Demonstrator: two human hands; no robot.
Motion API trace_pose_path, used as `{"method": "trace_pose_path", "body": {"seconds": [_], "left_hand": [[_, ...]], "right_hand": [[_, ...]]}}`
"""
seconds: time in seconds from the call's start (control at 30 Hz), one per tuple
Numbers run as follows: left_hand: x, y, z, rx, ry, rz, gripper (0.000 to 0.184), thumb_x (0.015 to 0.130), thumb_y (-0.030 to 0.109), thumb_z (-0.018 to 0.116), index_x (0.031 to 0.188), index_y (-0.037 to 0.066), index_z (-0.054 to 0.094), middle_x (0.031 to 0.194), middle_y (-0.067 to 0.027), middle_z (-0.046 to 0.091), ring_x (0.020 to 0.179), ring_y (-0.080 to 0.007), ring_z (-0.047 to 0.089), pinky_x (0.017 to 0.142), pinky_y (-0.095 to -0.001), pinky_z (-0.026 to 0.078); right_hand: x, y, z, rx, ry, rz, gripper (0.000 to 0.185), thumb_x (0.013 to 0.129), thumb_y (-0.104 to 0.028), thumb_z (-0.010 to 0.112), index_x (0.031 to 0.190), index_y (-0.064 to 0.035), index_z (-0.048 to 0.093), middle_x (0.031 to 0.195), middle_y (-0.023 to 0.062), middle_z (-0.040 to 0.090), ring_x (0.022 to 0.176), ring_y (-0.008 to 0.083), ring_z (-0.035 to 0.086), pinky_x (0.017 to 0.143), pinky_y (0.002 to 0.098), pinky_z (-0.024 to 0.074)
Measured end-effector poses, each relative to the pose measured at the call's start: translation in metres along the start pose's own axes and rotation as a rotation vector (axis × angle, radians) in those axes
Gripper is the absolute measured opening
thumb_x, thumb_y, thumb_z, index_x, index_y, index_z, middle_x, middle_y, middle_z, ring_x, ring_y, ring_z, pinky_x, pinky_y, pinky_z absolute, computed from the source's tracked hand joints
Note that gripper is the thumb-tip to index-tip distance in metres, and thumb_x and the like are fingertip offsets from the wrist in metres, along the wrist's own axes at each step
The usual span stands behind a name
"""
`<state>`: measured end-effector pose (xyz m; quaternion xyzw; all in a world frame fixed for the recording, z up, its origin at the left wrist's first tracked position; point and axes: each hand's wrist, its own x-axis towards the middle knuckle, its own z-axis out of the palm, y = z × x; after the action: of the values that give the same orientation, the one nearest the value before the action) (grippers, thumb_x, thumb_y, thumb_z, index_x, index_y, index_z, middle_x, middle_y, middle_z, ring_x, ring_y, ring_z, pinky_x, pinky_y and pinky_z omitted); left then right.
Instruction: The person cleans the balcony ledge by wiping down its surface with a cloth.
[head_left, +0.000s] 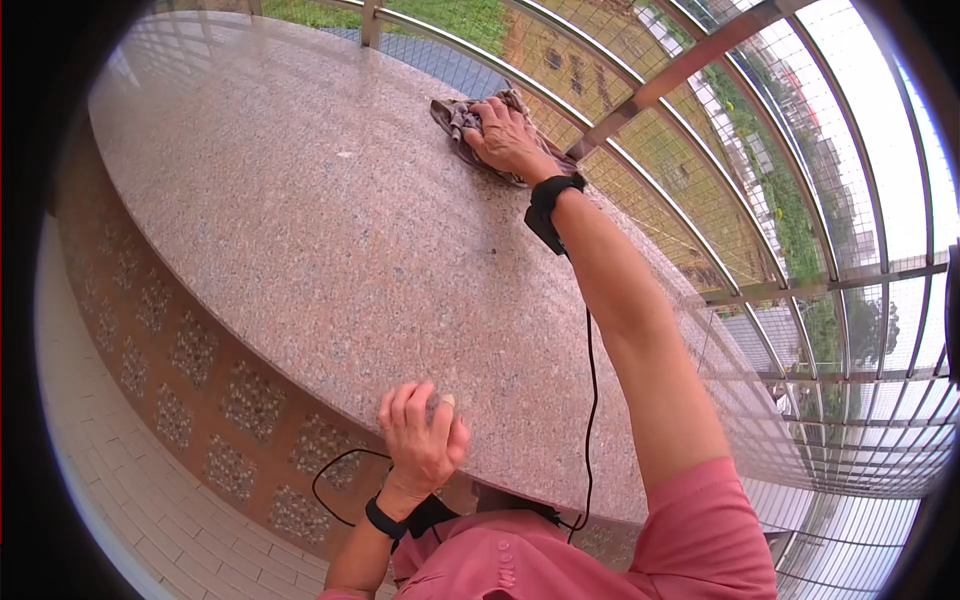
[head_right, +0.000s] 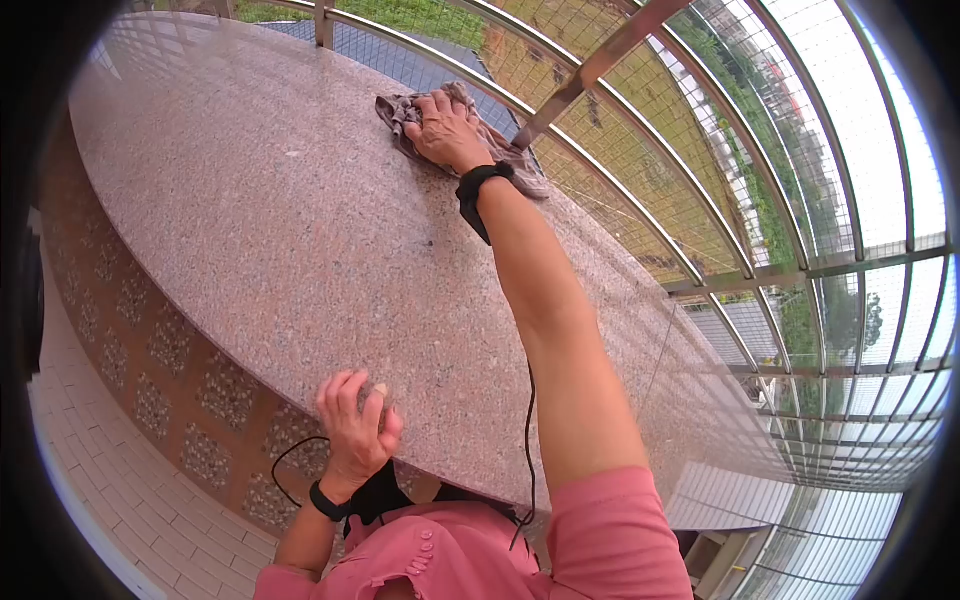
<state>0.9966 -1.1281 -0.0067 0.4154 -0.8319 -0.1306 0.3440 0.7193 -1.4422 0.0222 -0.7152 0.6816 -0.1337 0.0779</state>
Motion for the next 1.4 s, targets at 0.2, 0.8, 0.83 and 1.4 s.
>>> {"method": "trace_pose_path", "body": {"seconds": [0.2,0.8,0.83,1.4], "left_hand": [[-0.001,-0.001,0.003,-0.031,0.043,0.030,0.031,0.077,0.017,0.062,0.104,0.001,0.059,0.118,-0.0199,0.053,0.112,-0.0403,0.050,0.097,-0.0557,0.038],[-0.003,0.000,0.008,0.120,0.053,0.069,0.027,0.077,0.012,0.056,0.101,0.001,0.057,0.116,-0.0180,0.054,0.114,-0.0396,0.051,0.098,-0.0530,0.038],[-0.003,0.000,0.007,0.111,0.045,0.072,0.027,0.077,0.014,0.056,0.101,0.001,0.057,0.116,-0.0181,0.054,0.114,-0.0395,0.051,0.098,-0.0529,0.038],[-0.004,-0.007,0.007,0.102,0.051,0.128,0.029,0.081,0.017,0.049,0.104,0.000,0.058,0.117,-0.0186,0.055,0.112,-0.0391,0.052,0.096,-0.0508,0.038]], "right_hand": [[-0.085,-0.028,-0.003,-0.112,-0.124,-0.150,0.064,0.091,-0.047,0.054,0.144,-0.0143,0.037,0.153,0.0212,0.026,0.141,0.0433,0.022,0.111,0.0617,0.0241],[-0.321,0.013,-0.047,0.031,-0.120,-0.506,0.062,0.073,-0.043,0.071,0.130,-0.0238,0.056,0.146,0.0098,0.039,0.135,0.0308,0.034,0.100,0.0486,0.0337],[-0.306,0.024,-0.046,-0.014,-0.115,-0.457,0.062,0.075,-0.046,0.069,0.131,-0.0246,0.055,0.147,0.0084,0.039,0.134,0.0292,0.034,0.099,0.0485,0.0337],[-0.256,0.148,-0.068,-0.158,-0.015,0.077,0.060,0.090,-0.057,0.053,0.142,-0.0282,0.046,0.155,0.0094,0.032,0.143,0.0336,0.027,0.110,0.0572,0.0241]]}}
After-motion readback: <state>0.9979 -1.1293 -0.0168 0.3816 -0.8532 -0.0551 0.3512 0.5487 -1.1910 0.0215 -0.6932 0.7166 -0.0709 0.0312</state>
